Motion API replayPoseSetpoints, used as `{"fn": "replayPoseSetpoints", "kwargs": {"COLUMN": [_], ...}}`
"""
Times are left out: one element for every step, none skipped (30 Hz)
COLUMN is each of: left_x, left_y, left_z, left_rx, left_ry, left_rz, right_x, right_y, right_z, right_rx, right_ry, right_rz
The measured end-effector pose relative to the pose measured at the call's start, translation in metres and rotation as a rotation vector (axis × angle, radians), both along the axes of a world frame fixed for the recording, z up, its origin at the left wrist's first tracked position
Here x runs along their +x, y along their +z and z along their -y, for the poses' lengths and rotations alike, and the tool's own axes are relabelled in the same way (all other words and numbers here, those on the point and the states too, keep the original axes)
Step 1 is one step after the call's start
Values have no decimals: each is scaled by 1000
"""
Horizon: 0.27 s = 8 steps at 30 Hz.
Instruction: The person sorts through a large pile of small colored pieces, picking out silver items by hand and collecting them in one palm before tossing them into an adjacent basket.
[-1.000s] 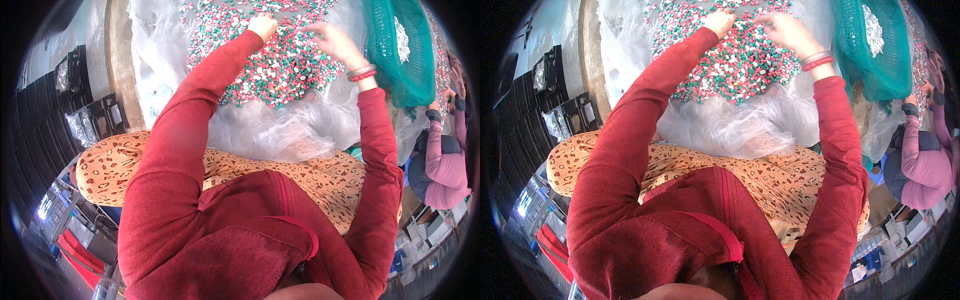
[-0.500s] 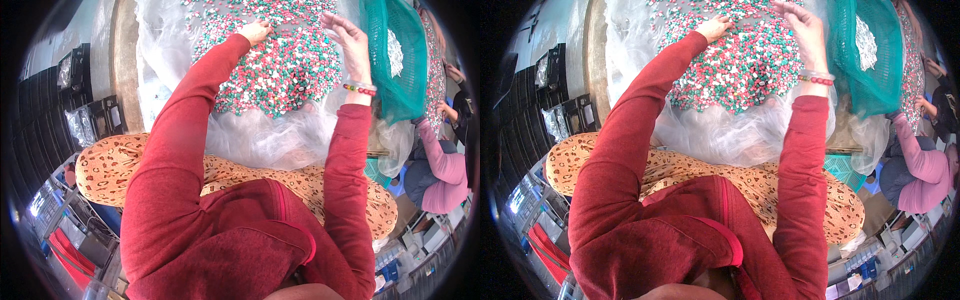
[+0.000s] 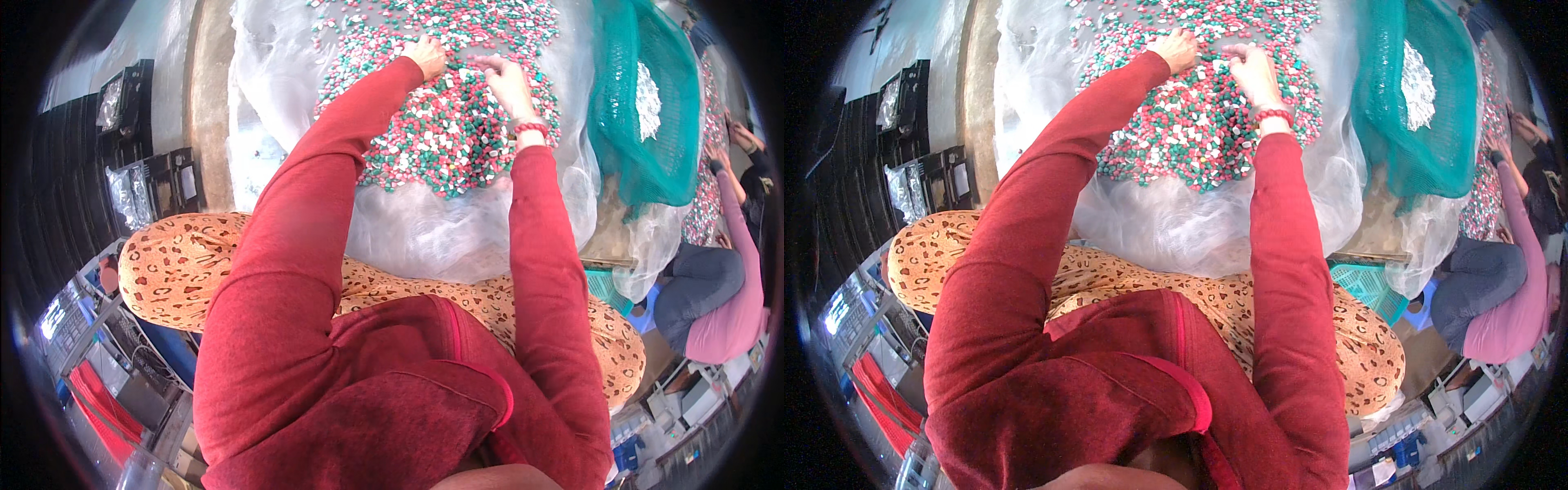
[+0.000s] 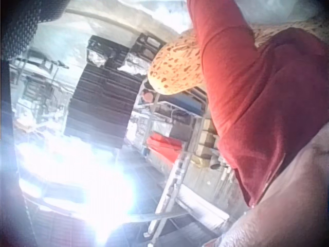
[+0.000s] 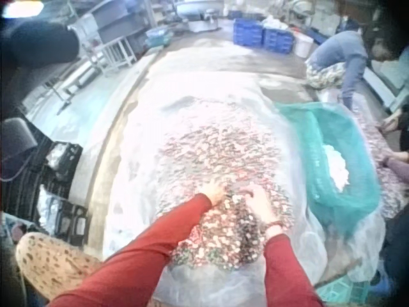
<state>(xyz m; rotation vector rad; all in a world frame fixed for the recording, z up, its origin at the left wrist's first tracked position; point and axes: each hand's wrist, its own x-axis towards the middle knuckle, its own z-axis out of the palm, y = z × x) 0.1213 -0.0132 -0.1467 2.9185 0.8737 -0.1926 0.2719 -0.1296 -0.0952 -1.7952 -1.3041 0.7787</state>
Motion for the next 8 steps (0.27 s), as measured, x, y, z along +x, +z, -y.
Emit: {"fn": "replayPoseSetpoints", "kwargs": {"left_x": [-7,-17,-27,-37,-6,-10,-13,-19], "left_y": [-2,-3,-4,-6,6,5,3,-3], "left_z": [-1,-8,-16,-23,-8,-12,-14,-11], "left_rx": [-61,-52,-90,-128,-241,-236,-189,-144], "left_ry": [78,89,69,48,81,84,58,36], "left_rz": [70,50,113,175,113,100,93,90], "right_x": [-6,-15,-24,-33,-10,-17,-26,-39], "right_y": [-8,-10,-12,-14,-33,-30,-29,-20], "right_z": [-6,-12,-18,-24,-16,-22,-26,-28], "right_rx": [-90,-81,-87,-91,-144,-138,-265,-392], "right_ry": [62,73,93,111,162,163,169,180], "right_rz": [79,59,221,383,436,423,464,509]}}
